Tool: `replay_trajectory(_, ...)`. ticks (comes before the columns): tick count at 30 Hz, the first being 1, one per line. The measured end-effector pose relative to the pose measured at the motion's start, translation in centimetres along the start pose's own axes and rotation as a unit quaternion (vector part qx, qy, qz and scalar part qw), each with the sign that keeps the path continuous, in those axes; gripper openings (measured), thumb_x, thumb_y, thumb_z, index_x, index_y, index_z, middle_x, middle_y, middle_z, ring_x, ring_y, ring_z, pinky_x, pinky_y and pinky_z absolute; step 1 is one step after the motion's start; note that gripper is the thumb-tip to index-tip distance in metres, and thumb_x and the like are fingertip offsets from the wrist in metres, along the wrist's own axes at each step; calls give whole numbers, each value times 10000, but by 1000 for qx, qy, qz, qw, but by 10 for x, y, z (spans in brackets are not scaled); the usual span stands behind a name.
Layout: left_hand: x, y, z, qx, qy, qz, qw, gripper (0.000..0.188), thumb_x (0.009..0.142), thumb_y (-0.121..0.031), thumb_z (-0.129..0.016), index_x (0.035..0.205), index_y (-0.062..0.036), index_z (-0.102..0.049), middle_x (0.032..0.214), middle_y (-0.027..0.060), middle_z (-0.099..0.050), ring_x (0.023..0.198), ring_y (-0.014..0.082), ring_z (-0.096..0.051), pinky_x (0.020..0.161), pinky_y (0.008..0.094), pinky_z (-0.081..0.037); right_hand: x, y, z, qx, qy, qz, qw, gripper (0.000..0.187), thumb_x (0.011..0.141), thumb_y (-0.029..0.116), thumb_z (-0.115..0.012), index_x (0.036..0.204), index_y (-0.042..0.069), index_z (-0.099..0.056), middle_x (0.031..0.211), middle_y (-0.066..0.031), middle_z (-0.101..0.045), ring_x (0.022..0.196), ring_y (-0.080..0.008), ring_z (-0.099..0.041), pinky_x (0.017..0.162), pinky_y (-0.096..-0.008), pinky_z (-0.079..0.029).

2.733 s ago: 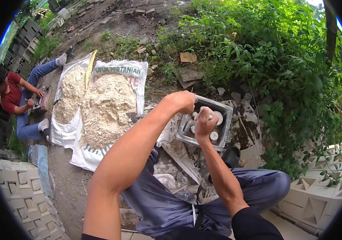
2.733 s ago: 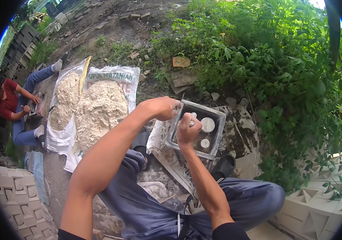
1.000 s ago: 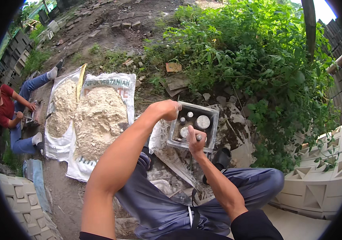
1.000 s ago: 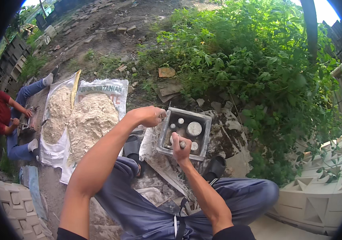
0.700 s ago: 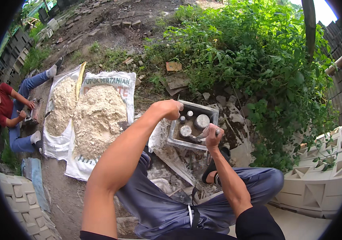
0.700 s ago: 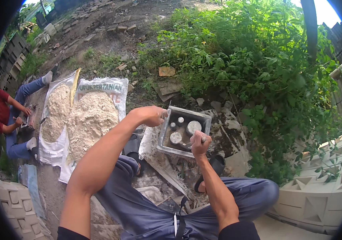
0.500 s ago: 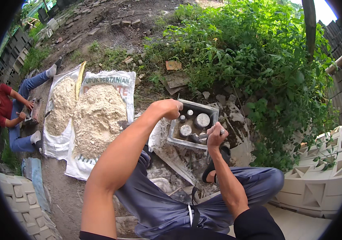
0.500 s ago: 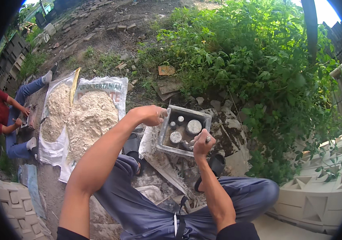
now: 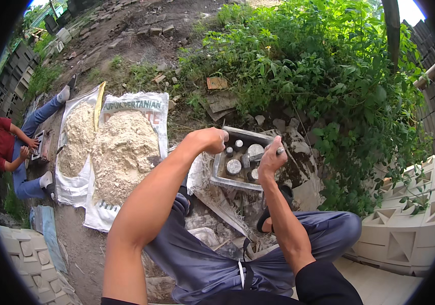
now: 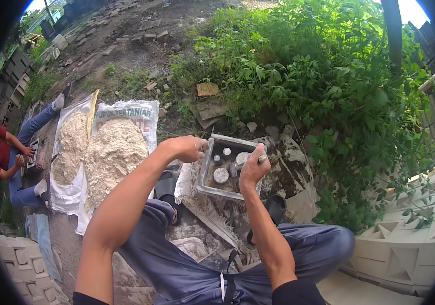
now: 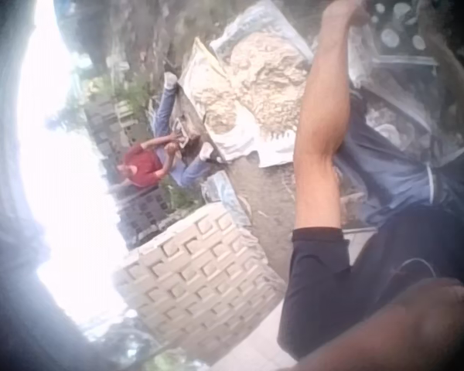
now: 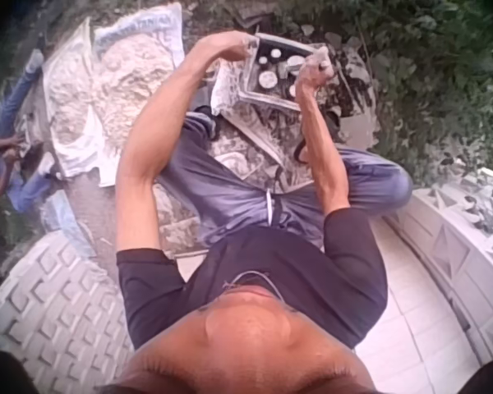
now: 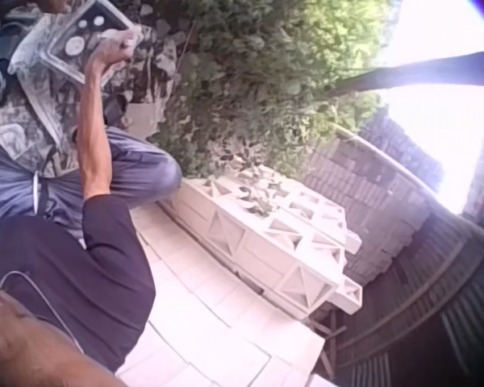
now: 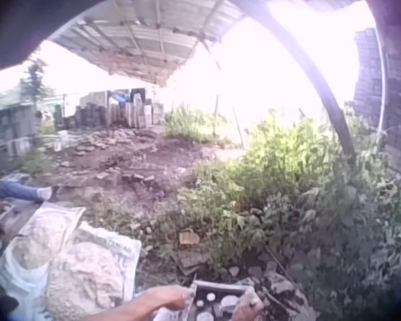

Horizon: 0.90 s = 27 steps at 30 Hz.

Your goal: The person tamps mixture into a mold around cylindrical inserts using a hand tool, then scoops additional mixture from a pile with a trowel and presses it into the mold by hand.

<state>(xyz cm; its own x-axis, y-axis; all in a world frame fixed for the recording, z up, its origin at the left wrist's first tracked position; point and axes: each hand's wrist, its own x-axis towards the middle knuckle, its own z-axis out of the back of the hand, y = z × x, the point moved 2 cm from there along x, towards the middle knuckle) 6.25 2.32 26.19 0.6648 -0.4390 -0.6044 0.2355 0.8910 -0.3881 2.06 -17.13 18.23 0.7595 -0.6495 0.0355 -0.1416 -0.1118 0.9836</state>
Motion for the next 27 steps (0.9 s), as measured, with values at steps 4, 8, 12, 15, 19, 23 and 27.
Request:
replay_trajectory(4,5,-3,1,-2,3,-17,1000,433,902,-250,-543,1305,-101,-490,1220,194,-580,1137,336,-550,957,418,-442,14,-16,5,28,6,-29,999,464,973,288,-505,571,76,-407,525,47,-393,473,-47,-335,429,-256,-247)
replay_trajectory(8,10,-2,0,5,6,-18,1000,422,903,-243,-539,1296,-96,-498,1209,202,-584,1125,341,-557,945,420,-449,24,-30,14,-16,38,5,999,462,979,271,-485,577,54,-416,516,43,-375,482,-55,-335,434,-271,-260)
replay_trajectory(12,10,3,-2,4,2,-9,1000,419,899,-236,-532,1292,-92,-505,1199,203,-589,1112,341,-566,937,422,-453,15,-14,8,-132,181,101,969,474,986,278,-468,592,20,-410,513,24,-358,504,-78,-315,451,-298,-274)
replay_trajectory(15,11,-4,1,4,-4,-24,1000,421,900,-235,-527,1296,-94,-503,1194,202,-593,1108,341,-569,939,419,-453,24,-25,14,-168,242,81,952,461,973,234,-476,555,45,-427,503,40,-401,459,-59,-354,419,-259,-269)
replay_trajectory(19,13,-3,-1,-6,-1,-21,1000,422,900,-239,-528,1296,-96,-503,1196,200,-592,1114,340,-566,940,418,-452,24,-19,18,-66,293,32,953,479,962,170,-493,512,60,-368,490,42,-371,446,-48,-310,412,-255,-223)
replay_trajectory(23,11,-8,1,15,8,-17,1000,423,902,-252,-528,1296,-97,-503,1210,196,-586,1127,338,-558,948,417,-448,38,-25,23,-59,378,26,923,487,955,152,-493,497,65,-355,482,42,-355,442,-45,-282,413,-258,-193)
replay_trajectory(27,13,-4,0,15,-1,-16,1000,427,905,-266,-529,1299,-103,-501,1220,195,-582,1134,336,-555,955,415,-445,53,-18,28,-46,365,19,930,480,946,142,-488,491,64,-357,470,42,-342,430,-58,-271,416,-268,-203)
